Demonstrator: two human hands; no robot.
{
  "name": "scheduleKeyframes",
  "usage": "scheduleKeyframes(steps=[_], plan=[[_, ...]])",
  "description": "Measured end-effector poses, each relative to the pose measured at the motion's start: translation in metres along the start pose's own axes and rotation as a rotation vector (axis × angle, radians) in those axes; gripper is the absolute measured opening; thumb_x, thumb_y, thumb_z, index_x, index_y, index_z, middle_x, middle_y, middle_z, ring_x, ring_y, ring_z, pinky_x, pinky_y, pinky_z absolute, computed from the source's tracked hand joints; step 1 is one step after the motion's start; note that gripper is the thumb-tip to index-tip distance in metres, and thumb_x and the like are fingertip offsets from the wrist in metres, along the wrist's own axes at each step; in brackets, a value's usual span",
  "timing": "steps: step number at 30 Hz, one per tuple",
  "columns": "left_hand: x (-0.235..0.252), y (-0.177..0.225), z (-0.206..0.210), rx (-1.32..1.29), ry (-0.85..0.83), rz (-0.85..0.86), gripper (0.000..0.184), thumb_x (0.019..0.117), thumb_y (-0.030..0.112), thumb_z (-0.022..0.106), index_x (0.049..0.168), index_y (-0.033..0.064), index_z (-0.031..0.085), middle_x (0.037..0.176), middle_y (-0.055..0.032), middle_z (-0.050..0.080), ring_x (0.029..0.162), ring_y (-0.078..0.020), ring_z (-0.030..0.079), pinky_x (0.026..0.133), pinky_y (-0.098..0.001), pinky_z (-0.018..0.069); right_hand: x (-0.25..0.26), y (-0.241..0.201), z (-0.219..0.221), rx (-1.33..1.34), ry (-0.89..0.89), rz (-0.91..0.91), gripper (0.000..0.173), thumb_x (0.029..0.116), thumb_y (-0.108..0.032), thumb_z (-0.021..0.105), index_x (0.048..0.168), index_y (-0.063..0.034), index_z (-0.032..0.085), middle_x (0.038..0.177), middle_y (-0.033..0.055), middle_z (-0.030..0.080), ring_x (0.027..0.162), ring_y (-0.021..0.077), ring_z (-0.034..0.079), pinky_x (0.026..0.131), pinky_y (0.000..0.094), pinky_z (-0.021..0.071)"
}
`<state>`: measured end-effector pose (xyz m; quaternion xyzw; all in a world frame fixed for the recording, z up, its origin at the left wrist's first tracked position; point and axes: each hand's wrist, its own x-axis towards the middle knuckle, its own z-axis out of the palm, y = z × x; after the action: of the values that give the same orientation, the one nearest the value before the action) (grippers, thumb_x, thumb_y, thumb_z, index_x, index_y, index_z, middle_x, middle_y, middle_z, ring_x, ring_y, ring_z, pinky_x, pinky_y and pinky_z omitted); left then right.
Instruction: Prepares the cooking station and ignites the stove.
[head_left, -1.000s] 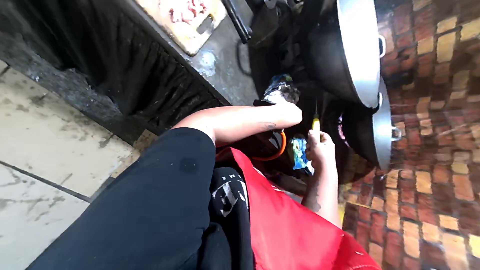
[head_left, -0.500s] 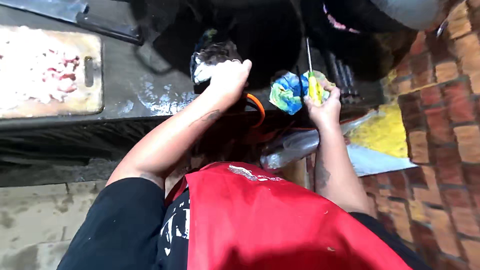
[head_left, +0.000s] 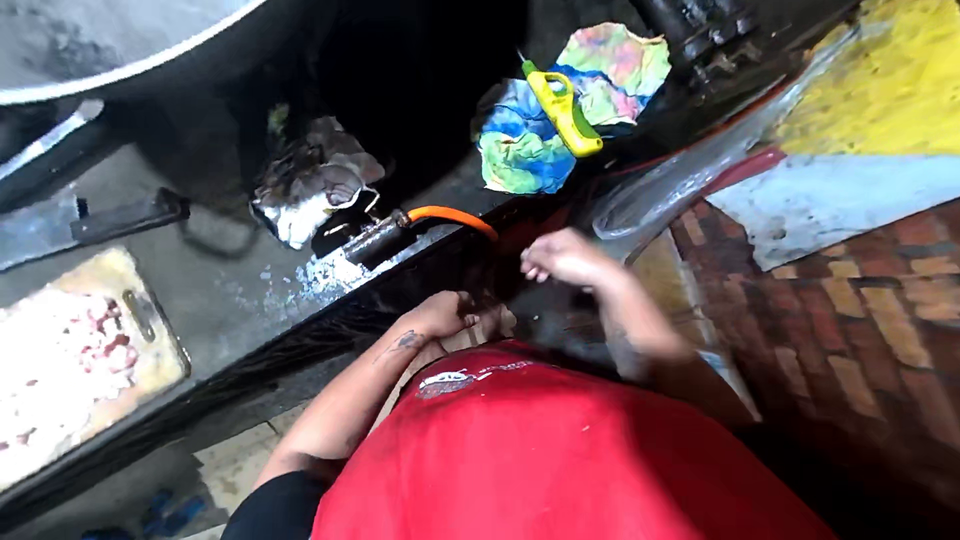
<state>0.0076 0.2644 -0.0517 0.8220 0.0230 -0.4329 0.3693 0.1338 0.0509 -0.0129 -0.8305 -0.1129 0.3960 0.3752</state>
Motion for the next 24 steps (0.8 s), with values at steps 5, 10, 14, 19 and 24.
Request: scheduleKeyframes(steps=[5,10,14,19,24], plan=[[0.009,-0.012,0.005,-0.229,0.063,-0.025,0.039,0.1047,0.020,0.060,0.137,-0.0014,0.058,0.130,-0.0192,0.066,0.118,-0.0238,0.066,0.107,-0.0410,0.0500,0.112,0.097,0.122,0.416,0.010,0.366,0.079,0.0919,-0.028,0.080,0.153,0.0004,0.039,0.138,0.0304,0.056,0.116,0.0432,0.059,0.094,0.0606,0.0498],[0.025,-0.005,0.019,-0.469,0.301,0.013,0.031,0.1032,0.010,0.059,0.130,-0.0053,0.060,0.120,-0.0164,0.068,0.104,-0.0157,0.068,0.093,-0.0325,0.0552,0.099,0.067,0.173,0.547,-0.025,0.211,0.029,0.1029,-0.006,0.057,0.122,0.0164,0.058,0.111,0.0277,0.062,0.097,0.0273,0.061,0.086,0.0377,0.0517],[0.034,-0.004,0.018,-0.661,0.404,-0.137,0.049,0.1073,0.013,0.054,0.151,-0.0033,0.041,0.120,-0.0187,0.068,0.097,-0.0198,0.071,0.087,-0.0359,0.0588,0.041,-0.006,0.149,0.630,-0.194,0.256,0.034,0.1091,0.001,0.040,0.138,0.0137,0.051,0.138,0.0264,0.059,0.123,0.0237,0.059,0.107,0.0305,0.0433],[0.025,-0.008,0.014,-0.727,0.481,-0.234,0.046,0.1095,0.015,0.049,0.152,-0.0004,0.042,0.128,-0.0187,0.066,0.099,-0.0216,0.070,0.086,-0.0376,0.0587,0.057,0.030,0.179,0.869,-0.470,0.098,0.034,0.1121,-0.007,0.036,0.142,0.0012,0.049,0.131,0.0114,0.060,0.114,0.0096,0.060,0.099,0.0259,0.0492],[0.004,-0.018,0.015,-0.377,0.543,-0.252,0.061,0.0996,0.016,0.063,0.156,0.0059,0.041,0.137,-0.0224,0.061,0.122,-0.0293,0.064,0.105,-0.0491,0.0514,0.047,0.011,0.199,0.979,-0.573,0.063,0.028,0.1132,-0.015,0.035,0.127,-0.0036,0.055,0.100,0.0034,0.062,0.086,0.0053,0.063,0.079,0.0233,0.0544]])
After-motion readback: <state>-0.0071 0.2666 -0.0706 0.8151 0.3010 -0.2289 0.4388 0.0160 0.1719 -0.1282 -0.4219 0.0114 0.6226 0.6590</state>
